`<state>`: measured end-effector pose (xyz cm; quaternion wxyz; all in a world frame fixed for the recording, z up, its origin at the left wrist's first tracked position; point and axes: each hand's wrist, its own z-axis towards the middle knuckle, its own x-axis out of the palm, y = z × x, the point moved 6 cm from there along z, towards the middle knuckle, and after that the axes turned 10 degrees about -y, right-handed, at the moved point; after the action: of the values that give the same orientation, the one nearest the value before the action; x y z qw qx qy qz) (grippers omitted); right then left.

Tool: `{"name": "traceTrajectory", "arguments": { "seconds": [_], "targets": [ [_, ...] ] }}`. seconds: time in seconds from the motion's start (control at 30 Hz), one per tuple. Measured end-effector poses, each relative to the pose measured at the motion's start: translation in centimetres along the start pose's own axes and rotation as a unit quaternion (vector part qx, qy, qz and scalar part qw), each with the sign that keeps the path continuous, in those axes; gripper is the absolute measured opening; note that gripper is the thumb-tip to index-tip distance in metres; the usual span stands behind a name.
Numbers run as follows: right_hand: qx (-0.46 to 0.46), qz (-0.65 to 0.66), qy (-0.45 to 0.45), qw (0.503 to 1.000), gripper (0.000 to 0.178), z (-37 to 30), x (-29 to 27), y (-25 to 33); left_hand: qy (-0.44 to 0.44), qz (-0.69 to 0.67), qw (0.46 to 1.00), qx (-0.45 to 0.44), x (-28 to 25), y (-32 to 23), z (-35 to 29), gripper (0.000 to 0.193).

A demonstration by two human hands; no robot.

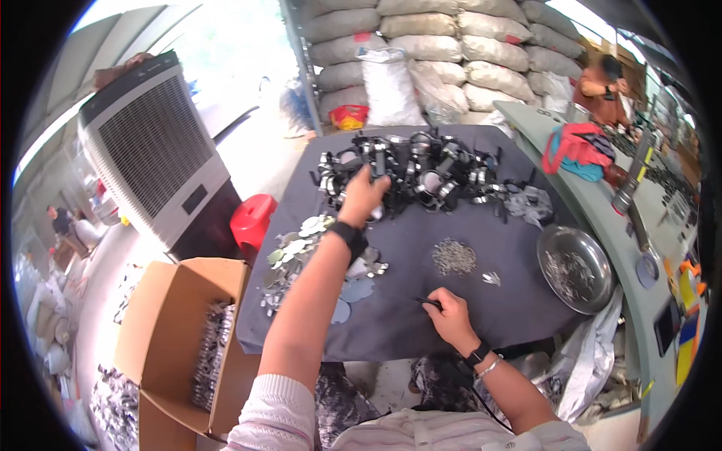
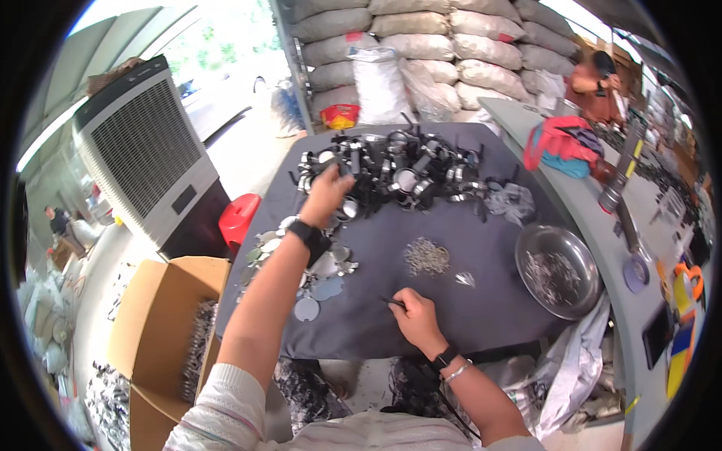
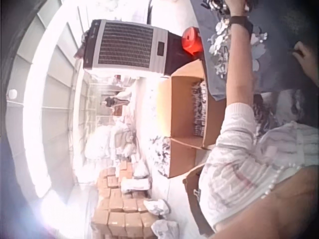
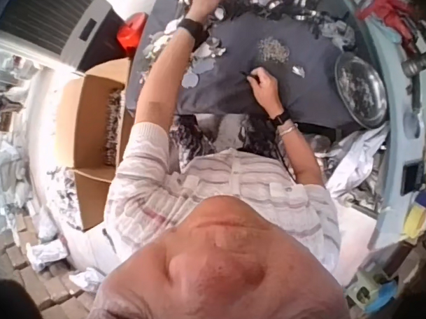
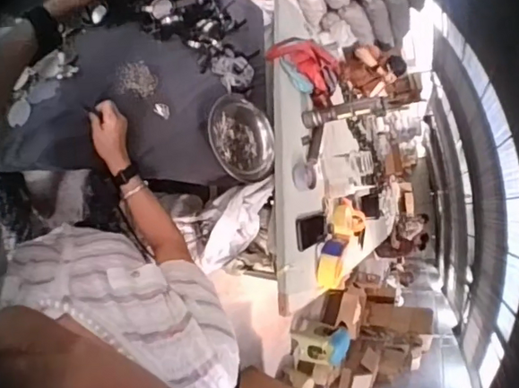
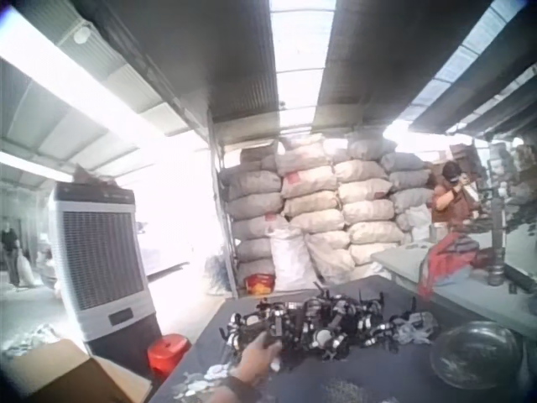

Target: The recorder is assembling small metal and plastic components, specifically connecting small pins or clips to circular plastic housings.

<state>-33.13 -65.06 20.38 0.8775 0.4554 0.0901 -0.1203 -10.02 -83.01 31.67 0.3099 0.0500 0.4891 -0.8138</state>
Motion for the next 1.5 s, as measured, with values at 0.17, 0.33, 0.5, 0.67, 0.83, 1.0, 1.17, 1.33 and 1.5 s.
{"name": "traceTrajectory", "arguments": {
  "seconds": [0.17, 0.33, 0.5, 0.67, 0.83, 1.0, 1.17, 1.33, 1.5],
  "targets": [
    [-0.015, -0.022, -0.015, 1.0, 0.01, -0.6, -1.6, -1.4, -0.122, 0.032, 0.992, -0.025, -10.4, 3.1, -13.6, 0.04],
    [-0.039, -0.012, 0.013, 0.999, 0.01, -0.5, -1.5, 0.1, -0.458, 0.225, 0.85, -0.129, -33.3, 6.8, -33.8, 0.02],
    [-0.057, -0.002, 0.044, 0.997, 0.006, -0.6, 0.0, 1.1, -0.607, 0.462, 0.574, -0.299, -46.7, 4.5, -64.3, 0.014],
    [-0.067, 0.001, 0.053, 0.996, 0.004, -0.3, 0.4, -1.1, -0.479, 0.47, 0.421, -0.61, -40.2, 7.1, -86.3, 0.025],
    [-0.01, 0.057, 0.068, 0.996, 0.008, 1.7, 1.5, 0.7, -0.296, 0.259, 0.513, -0.763, -30.6, 17.1, -94.7, 0.079],
    [-0.042, 0.064, 0.107, 0.991, 0.01, 3.8, 4.5, 2.2, -0.256, 0.124, 0.59, -0.756, -27.7, 23.1, -100.9, 0.085],
    [0.005, 0.043, 0.121, 0.992, 0.009, 3.9, 3.5, 1.6, -0.211, 0.153, 0.601, -0.756, -27.4, 23.7, -100.8, 0.09],
    [0.013, 0.065, 0.12, 0.991, 0.006, 3.1, 3.4, 0.9, -0.198, 0.195, 0.596, -0.754, -26.9, 20.8, -98.4, 0.087],
    [0.008, 0.105, 0.125, 0.987, 0.007, 3.4, 5.0, 1.2, -0.114, 0.216, 0.633, -0.734, -27.1, 18.0, -96.7, 0.047]
  ]
}}
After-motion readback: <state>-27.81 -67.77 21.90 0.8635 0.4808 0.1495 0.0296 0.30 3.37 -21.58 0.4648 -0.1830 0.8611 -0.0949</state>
